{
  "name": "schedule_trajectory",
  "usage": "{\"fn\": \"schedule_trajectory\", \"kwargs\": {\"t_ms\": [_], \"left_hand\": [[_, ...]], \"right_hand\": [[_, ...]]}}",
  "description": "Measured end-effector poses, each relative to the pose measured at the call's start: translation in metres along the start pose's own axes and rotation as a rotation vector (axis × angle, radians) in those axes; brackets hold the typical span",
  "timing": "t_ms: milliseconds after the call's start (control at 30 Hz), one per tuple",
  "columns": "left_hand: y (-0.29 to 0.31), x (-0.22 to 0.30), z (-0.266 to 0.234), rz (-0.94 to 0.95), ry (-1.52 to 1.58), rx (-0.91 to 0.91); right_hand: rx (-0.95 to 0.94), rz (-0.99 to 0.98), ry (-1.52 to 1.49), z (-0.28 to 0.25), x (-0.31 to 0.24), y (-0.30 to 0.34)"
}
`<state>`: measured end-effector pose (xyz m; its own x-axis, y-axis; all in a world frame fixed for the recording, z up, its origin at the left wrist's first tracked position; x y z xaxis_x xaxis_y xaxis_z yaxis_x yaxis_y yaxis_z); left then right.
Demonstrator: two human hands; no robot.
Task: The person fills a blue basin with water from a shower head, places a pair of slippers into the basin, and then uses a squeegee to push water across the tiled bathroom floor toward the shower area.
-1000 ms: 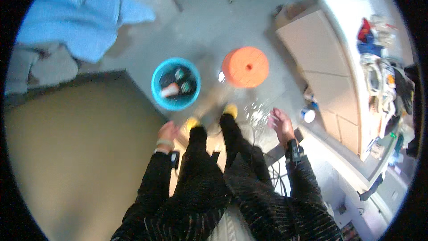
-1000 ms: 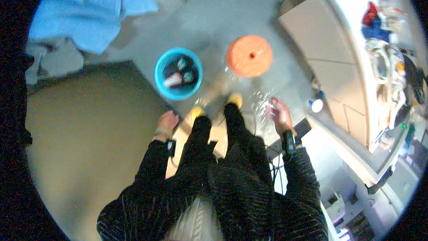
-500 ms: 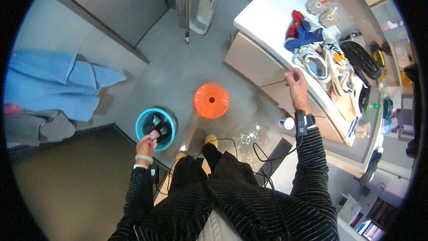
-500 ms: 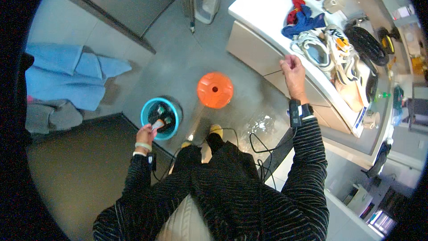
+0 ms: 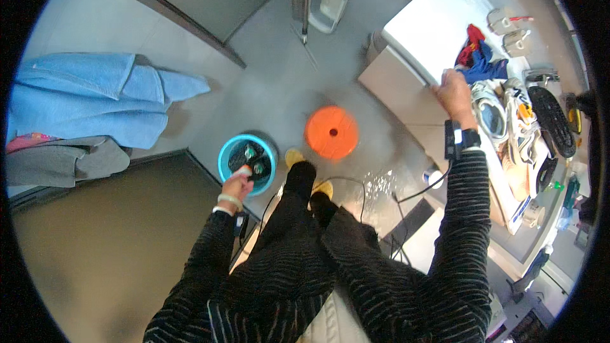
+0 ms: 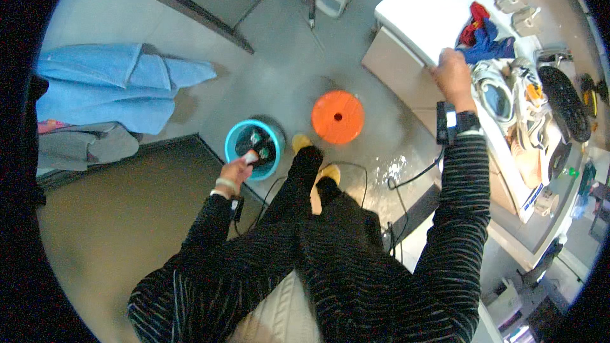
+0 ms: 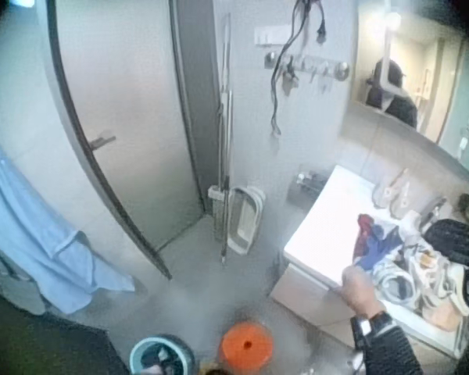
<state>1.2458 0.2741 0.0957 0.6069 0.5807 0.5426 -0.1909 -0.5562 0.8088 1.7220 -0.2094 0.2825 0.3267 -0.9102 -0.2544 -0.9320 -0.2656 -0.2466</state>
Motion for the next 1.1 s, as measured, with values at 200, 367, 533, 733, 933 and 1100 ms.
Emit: {"fn": "schedule_trajectory", "kwargs": {"t_ms": [200, 367, 533, 733, 933, 1100], "left_hand": [[-0.033, 0.012, 0.019, -0.042, -0.048, -0.08], [-0.043, 0.036, 0.035, -0.12, -0.015, -0.115], [-0.062, 0.052, 0.042, -0.136, 0.025, -0.117], [-0.073, 0.052, 0.042, -0.139, -0.041, -0.091], [-0.068, 0.053, 0.047, -0.175, -0.051, -0.067], [-0.071, 0.052, 0.057, -0.171, -0.066, -0.095]], "right_hand": [[-0.173, 0.107, 0.045, 0.011, 0.006, -0.004], [-0.26, 0.215, 0.136, 0.019, 0.009, -0.009], [-0.311, 0.237, 0.235, 0.025, 0.011, -0.014], [-0.388, 0.282, 0.276, 0.03, 0.018, -0.014], [-0.494, 0.342, 0.299, 0.029, 0.033, -0.005], [-0.496, 0.322, 0.302, 0.034, 0.042, -0.003]]}}
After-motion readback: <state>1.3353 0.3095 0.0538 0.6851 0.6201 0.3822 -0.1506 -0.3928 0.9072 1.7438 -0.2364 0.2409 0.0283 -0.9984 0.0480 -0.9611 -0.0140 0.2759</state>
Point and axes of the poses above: each hand's wrist, its own y-axis away from the middle knuckle, its own z-axis out of the palm, x = y × z, the point moved 8 cm from there along -y, towards the middle knuckle, and after that the axes turned 8 degrees about x, right-handed, at the moved point
